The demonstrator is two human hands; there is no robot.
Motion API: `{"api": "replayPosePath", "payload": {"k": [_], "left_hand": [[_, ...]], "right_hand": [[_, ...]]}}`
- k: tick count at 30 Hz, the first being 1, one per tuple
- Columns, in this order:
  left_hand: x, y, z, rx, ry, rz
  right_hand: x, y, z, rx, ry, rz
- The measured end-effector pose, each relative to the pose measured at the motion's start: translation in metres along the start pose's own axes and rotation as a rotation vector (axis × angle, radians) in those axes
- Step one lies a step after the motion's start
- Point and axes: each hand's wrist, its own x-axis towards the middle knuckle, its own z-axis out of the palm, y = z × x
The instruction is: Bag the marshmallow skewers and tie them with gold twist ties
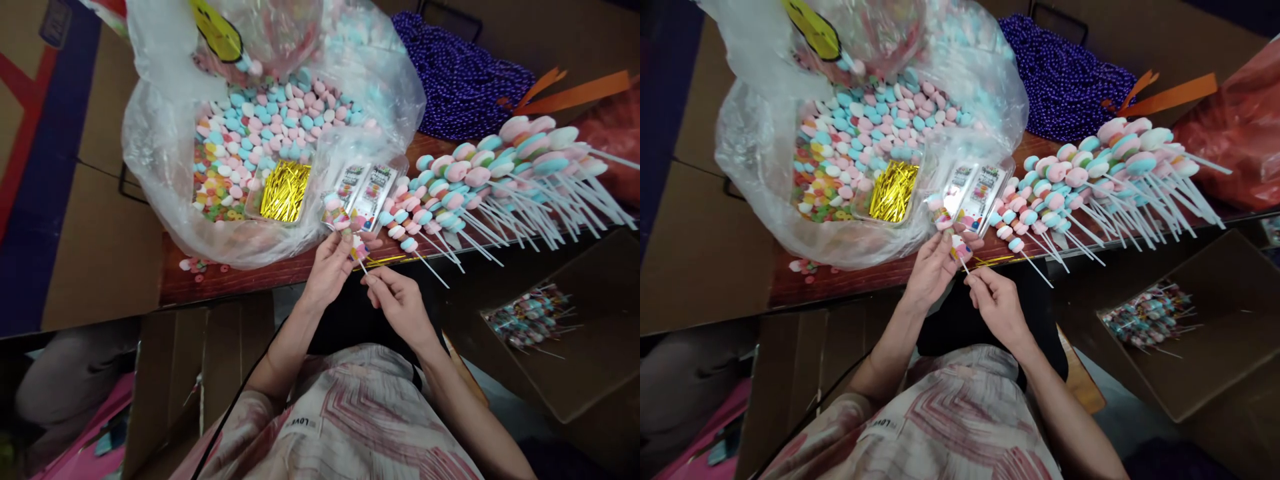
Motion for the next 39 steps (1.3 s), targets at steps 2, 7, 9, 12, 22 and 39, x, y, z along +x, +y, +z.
{"api": "replayPosePath", "payload": {"k": [2, 7, 9, 12, 22, 39], "left_hand": [[-0.002, -0.002, 0.003, 0.021, 0.022, -0.039], [-0.006, -0.008, 0.008, 0.088, 0.039, -0.035], [-0.006, -0.01, 0.007, 0.114, 0.022, -0.028], [-0.009, -0.01, 0.006, 0.152, 0.007, 0.002], [-0.017, -0.006, -0.009, 0.134, 0.011, 0.097], [-0.035, 0.071, -0.06, -0.123, 0.346, 0.307]], "right_hand": [[0.0, 0.003, 0.004, 0.009, 0.025, -0.018], [0.006, 0.006, 0.017, 0.03, 0.096, -0.069], [0.009, 0.004, 0.021, 0.036, 0.121, -0.077], [0.013, 0.002, 0.025, 0.061, 0.151, -0.09], [0.031, -0.004, 0.022, 0.27, 0.048, -0.048], [0.171, -0.069, 0.083, -1.06, -0.012, -0.694]]}}
